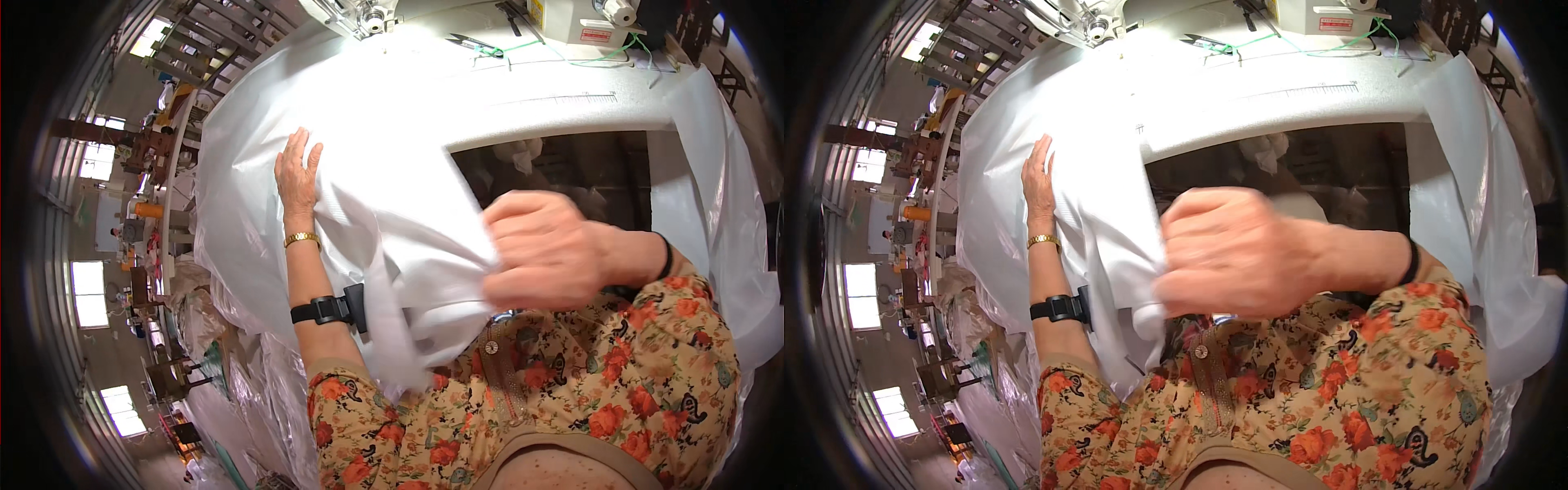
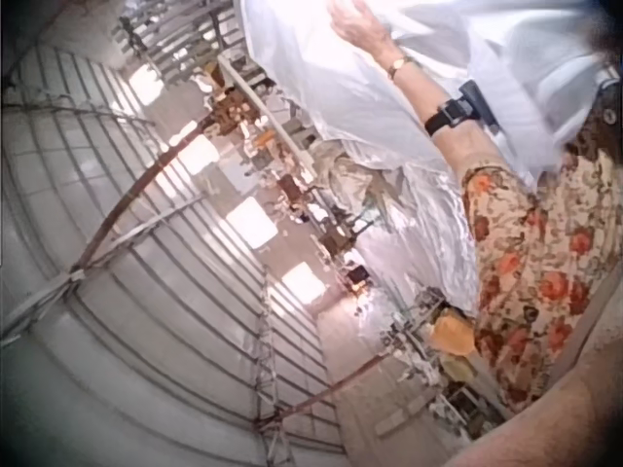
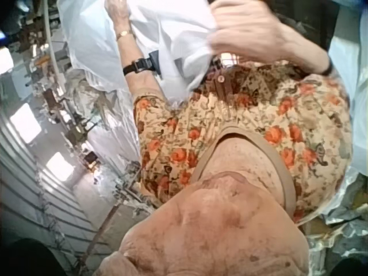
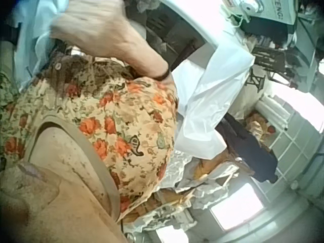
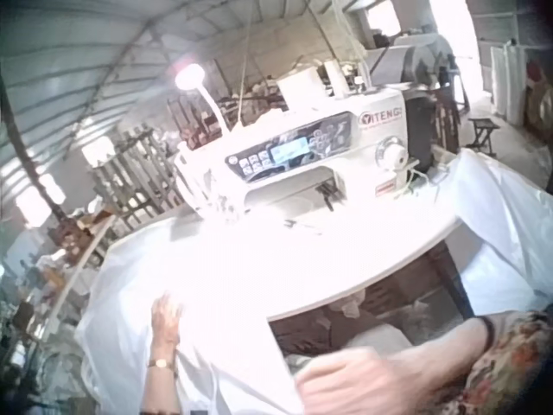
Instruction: Sewing a large piece of white plastic or fabric material using an industrial sewing machine.
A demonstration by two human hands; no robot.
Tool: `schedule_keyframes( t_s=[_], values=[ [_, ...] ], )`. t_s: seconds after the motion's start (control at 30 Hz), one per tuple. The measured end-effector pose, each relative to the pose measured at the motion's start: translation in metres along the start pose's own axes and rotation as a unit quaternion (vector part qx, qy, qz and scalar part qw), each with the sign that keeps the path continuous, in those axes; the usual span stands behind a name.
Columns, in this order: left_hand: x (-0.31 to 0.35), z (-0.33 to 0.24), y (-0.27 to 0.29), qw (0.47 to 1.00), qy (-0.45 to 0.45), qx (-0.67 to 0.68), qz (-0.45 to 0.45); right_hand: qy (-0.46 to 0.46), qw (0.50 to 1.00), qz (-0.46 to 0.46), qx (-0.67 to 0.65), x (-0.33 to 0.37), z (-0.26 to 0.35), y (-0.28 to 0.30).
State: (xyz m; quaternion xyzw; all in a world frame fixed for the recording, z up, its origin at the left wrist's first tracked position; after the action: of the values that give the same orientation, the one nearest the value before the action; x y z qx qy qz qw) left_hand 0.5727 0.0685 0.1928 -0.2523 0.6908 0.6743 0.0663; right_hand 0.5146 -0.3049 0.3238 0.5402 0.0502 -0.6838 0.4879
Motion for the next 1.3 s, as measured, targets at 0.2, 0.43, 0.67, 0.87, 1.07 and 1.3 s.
schedule_keyframes(
  t_s=[0.2,0.43,0.67,0.87,1.07,1.3],
  values=[
    [-0.007,-0.013,-0.002,1.000,-0.001,0.020,0.024,-0.466,0.838,0.264,0.105,0.221,-0.129,-0.030],
    [0.007,-0.004,0.010,0.974,0.125,0.178,0.060,-0.490,0.870,0.048,-0.019,0.134,-0.122,-0.020],
    [0.039,-0.154,0.087,0.982,-0.029,0.168,-0.086,-0.561,0.825,0.019,0.056,0.126,-0.184,-0.047],
    [0.101,-0.181,0.080,0.961,0.055,0.218,0.161,-0.353,0.930,-0.043,-0.094,0.048,-0.119,-0.092],
    [0.125,-0.145,0.068,0.934,0.111,0.257,0.224,-0.371,0.835,0.041,-0.404,0.044,-0.095,-0.155],
    [0.141,-0.139,0.077,0.970,0.059,0.059,0.228,-0.288,0.883,0.199,-0.311,0.041,-0.092,-0.170]
  ],
)
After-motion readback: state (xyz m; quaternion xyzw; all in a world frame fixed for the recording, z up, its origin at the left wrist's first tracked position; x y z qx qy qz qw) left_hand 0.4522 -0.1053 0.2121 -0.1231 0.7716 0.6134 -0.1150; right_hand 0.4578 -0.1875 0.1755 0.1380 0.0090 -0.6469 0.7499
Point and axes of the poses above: each hand's wrist, its own x-axis away from the middle knuckle, its own y-axis out of the back of the hand, z = x × y, the point moved 10 cm from there along -x, towards the middle knuckle, and after that the axes turned 9 degrees about -x, right-handed, at the moved point
